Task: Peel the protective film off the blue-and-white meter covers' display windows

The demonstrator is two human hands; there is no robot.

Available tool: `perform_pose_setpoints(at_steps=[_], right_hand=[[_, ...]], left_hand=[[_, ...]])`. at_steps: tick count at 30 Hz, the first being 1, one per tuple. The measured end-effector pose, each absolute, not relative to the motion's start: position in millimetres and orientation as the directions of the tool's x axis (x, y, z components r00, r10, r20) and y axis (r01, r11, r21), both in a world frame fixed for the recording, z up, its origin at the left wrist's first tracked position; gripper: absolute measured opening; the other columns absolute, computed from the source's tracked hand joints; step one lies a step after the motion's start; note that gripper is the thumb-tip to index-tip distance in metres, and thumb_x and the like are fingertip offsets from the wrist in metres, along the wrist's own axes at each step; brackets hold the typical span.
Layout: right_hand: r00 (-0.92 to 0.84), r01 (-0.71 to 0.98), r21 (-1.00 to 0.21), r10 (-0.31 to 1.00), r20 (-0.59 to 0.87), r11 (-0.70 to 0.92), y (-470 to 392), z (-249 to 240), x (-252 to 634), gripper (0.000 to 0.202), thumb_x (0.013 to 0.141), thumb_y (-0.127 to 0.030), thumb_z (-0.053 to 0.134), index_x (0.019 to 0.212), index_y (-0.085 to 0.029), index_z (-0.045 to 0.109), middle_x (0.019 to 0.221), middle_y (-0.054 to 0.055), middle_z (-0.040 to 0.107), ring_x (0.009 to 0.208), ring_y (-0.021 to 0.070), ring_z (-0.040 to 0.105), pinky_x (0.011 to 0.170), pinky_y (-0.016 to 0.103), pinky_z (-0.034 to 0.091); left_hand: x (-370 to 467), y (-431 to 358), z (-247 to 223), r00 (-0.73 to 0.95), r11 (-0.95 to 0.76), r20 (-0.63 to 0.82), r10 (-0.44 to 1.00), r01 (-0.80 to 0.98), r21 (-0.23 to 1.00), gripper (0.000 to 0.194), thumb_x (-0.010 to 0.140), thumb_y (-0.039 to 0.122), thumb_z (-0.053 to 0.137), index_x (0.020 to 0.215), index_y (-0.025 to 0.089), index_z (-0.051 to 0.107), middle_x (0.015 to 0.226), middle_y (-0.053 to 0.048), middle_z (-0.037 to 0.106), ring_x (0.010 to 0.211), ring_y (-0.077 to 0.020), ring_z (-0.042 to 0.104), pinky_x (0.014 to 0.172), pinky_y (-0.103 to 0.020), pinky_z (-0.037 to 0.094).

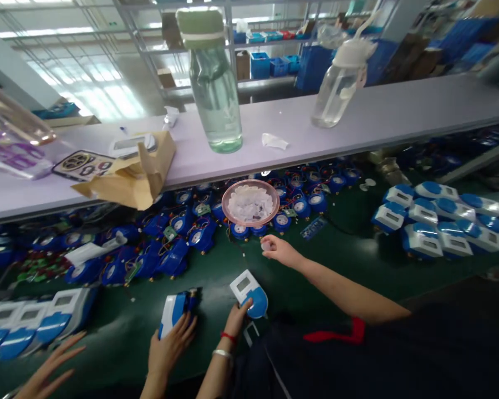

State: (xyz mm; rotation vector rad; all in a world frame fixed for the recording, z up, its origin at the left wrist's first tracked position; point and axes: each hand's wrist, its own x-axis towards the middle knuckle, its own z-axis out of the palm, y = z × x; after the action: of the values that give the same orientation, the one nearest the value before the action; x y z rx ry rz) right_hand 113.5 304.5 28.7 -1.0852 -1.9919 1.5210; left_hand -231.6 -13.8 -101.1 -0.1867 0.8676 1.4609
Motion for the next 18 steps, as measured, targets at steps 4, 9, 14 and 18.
perform_pose_setpoints(at_steps=[4, 9, 14, 18], right_hand=[[-0.649, 0.356, -0.934, 0.71, -0.273, -0.034, 240.0, 4.6, 155.7, 0.028, 0.081, -0.033, 0.053, 0.103, -0.017, 0.053, 0.088, 0.004, 0.063, 0.064, 0.0136, 0.062, 0.059, 0.026, 0.05], [-0.663, 0.345, -0.922, 0.649, -0.373, -0.176, 203.4, -15.7, 163.6, 0.037, 0.081, -0.033, 0.05, 0.113, -0.016, 0.051, 0.087, 0.005, 0.062, 0.073, 0.0152, 0.061, 0.066, 0.029, 0.05], [-0.659, 0.42, -0.906, 0.668, -0.345, -0.054, 192.2, -31.5, 148.8, 0.035, 0.074, -0.03, 0.059, 0.105, -0.017, 0.051, 0.086, 0.002, 0.06, 0.065, 0.0127, 0.057, 0.059, 0.025, 0.048], [-0.714, 0.455, -0.869, 0.662, -0.226, 0.194, 190.8, -27.1, 137.8, 0.027, 0.08, -0.032, 0.054, 0.102, -0.016, 0.058, 0.088, 0.004, 0.059, 0.06, 0.0111, 0.055, 0.058, 0.026, 0.047]], left_hand=[[-260.1, -42.8, -99.0, -0.223, -0.051, -0.565, 0.794, -0.951, 0.304, 0.089, 0.067, 0.064, 0.044, 0.145, 0.039, 0.01, 0.146, 0.006, 0.033, 0.143, -0.0211, 0.002, 0.115, -0.051, 0.009], [-300.3, -68.5, -98.4, -0.354, -0.222, -0.446, 0.822, -0.921, 0.32, 0.09, 0.07, 0.072, 0.035, 0.145, 0.035, 0.004, 0.151, 0.002, 0.022, 0.142, -0.0207, -0.007, 0.11, -0.058, 0.006], [-305.1, -60.5, -97.5, -0.461, -0.282, -0.389, 0.798, -0.855, 0.435, 0.085, 0.072, 0.074, 0.032, 0.144, 0.033, 0.014, 0.151, -0.002, 0.023, 0.142, -0.0247, -0.004, 0.109, -0.058, 0.005], [-304.0, -58.5, -99.0, -0.491, -0.302, -0.371, 0.788, -0.834, 0.462, 0.087, 0.07, 0.078, 0.029, 0.143, 0.032, 0.019, 0.149, -0.004, 0.025, 0.141, -0.0269, 0.0, 0.109, -0.057, 0.002]])
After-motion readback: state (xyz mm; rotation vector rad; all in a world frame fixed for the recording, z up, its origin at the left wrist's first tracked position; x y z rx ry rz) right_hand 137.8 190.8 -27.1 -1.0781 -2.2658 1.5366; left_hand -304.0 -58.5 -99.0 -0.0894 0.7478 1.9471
